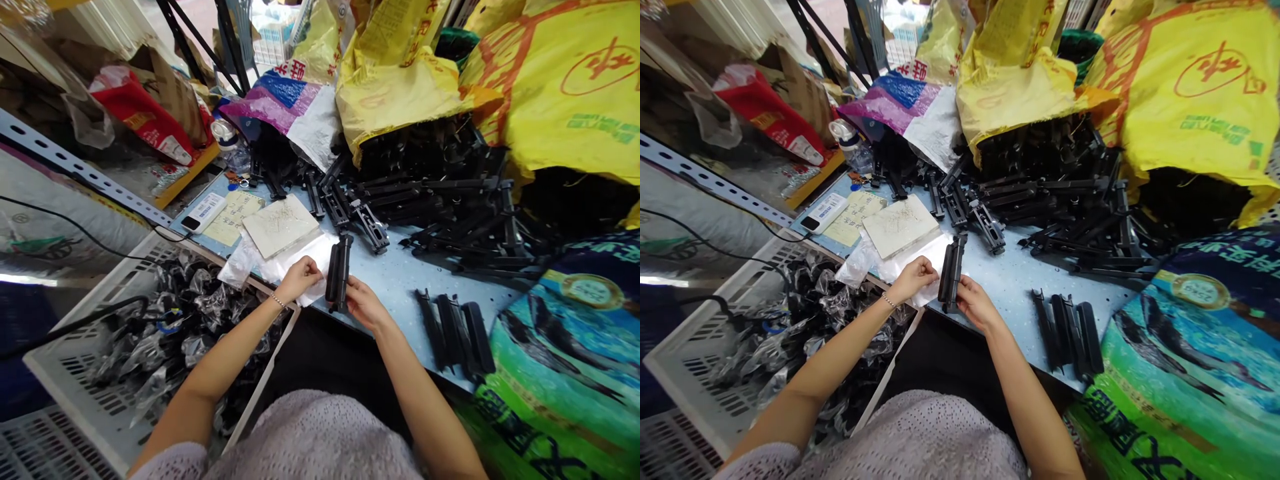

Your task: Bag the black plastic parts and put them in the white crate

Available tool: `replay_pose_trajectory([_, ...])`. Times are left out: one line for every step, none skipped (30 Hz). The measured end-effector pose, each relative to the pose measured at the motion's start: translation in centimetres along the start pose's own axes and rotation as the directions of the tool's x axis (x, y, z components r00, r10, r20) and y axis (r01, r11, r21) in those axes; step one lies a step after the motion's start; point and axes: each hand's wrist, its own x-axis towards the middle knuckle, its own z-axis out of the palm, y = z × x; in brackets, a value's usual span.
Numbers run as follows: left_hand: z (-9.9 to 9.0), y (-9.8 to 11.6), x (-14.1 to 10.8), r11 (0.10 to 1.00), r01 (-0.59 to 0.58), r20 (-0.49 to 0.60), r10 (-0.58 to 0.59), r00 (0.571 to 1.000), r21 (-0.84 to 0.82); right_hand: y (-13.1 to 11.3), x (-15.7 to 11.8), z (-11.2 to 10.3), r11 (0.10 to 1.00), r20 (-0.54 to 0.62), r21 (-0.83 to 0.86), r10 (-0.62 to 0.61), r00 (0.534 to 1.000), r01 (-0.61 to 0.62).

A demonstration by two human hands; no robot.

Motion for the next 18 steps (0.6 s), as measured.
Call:
replay_pose_trajectory([-0.2,0.7,-0.3,0.993,-0.076,-0.012,0.078,0.997,0.095,0.3,0.1,-0.1,1.000,0.002,0.003,0.008,1.000,-0.008])
replay_pose_trajectory([-0.5,1.4,-0.7,0.961,-0.160,-0.013,0.168,0.986,0.227,0.5,0.2,-0.2,1.000,0.001,0.006,0.017,1.000,-0.017])
replay_pose_trajectory([-0.8,2.1,-1.0,0.895,-0.233,0.002,0.251,0.968,0.380,0.8,0.2,-0.3,1.000,0.000,0.007,0.024,1.000,-0.024])
replay_pose_trajectory([-1.1,2.8,-1.2,0.801,-0.279,0.026,0.314,0.949,0.530,0.9,0.3,-0.4,1.000,-0.004,0.007,0.026,1.000,-0.026])
replay_pose_trajectory([-1.3,3.3,-1.4,0.697,-0.297,0.050,0.351,0.935,0.653,1.1,0.2,-0.5,1.000,-0.007,0.006,0.023,1.000,-0.023])
replay_pose_trajectory([-1.5,3.6,-1.4,0.608,-0.295,0.068,0.367,0.928,0.737,1.1,0.0,-0.5,1.000,-0.011,0.006,0.014,1.000,-0.014])
replay_pose_trajectory([-1.6,3.8,-1.2,0.556,-0.282,0.075,0.366,0.928,0.782,1.1,-0.3,-0.5,1.000,-0.015,0.004,-0.003,1.000,0.003])
replay_pose_trajectory([-1.7,3.7,-1.0,0.541,-0.270,0.076,0.353,0.933,0.796,1.0,-0.7,-0.6,1.000,-0.019,0.000,-0.024,1.000,0.024])
replay_pose_trajectory([-1.7,3.5,-0.7,0.557,-0.261,0.072,0.338,0.938,0.789,0.9,-1.2,-0.6,0.999,-0.018,-0.007,-0.040,0.999,0.040])
replay_pose_trajectory([-1.8,3.2,-0.5,0.593,-0.256,0.062,0.327,0.943,0.764,0.9,-1.9,-0.7,0.999,-0.003,-0.016,-0.036,0.999,0.036])
replay_pose_trajectory([-1.8,2.8,-0.3,0.638,-0.257,0.049,0.324,0.945,0.726,0.9,-2.5,-0.9,1.000,0.027,-0.024,-0.007,1.000,0.007])
replay_pose_trajectory([-1.9,2.4,-0.2,0.682,-0.267,0.036,0.333,0.942,0.681,1.0,-3.1,-1.1,0.999,0.070,-0.028,0.047,0.996,-0.045])
replay_pose_trajectory([-1.9,2.1,-0.2,0.715,-0.289,0.030,0.352,0.936,0.637,1.1,-3.5,-1.2,0.993,0.119,-0.022,0.119,0.986,-0.117])
replay_pose_trajectory([-1.8,1.8,-0.4,0.735,-0.321,0.028,0.381,0.924,0.597,1.4,-3.8,-1.3,0.981,0.164,-0.004,0.192,0.968,-0.194])
replay_pose_trajectory([-1.7,1.6,-0.8,0.744,-0.358,0.027,0.417,0.908,0.565,1.7,-3.8,-1.4,0.964,0.196,0.029,0.253,0.947,-0.264])
replay_pose_trajectory([-1.5,1.4,-1.3,0.740,-0.396,0.028,0.456,0.890,0.543,2.0,-3.5,-1.5,0.946,0.212,0.071,0.297,0.931,-0.318])
replay_pose_trajectory([-1.2,1.3,-1.9,0.726,-0.439,0.042,0.494,0.868,0.530,2.2,-3.1,-1.4,0.931,0.211,0.115,0.319,0.924,-0.347])
replay_pose_trajectory([-0.8,1.2,-2.6,0.706,-0.488,0.075,0.530,0.845,0.513,2.5,-2.6,-1.3,0.925,0.192,0.151,0.318,0.928,-0.348])
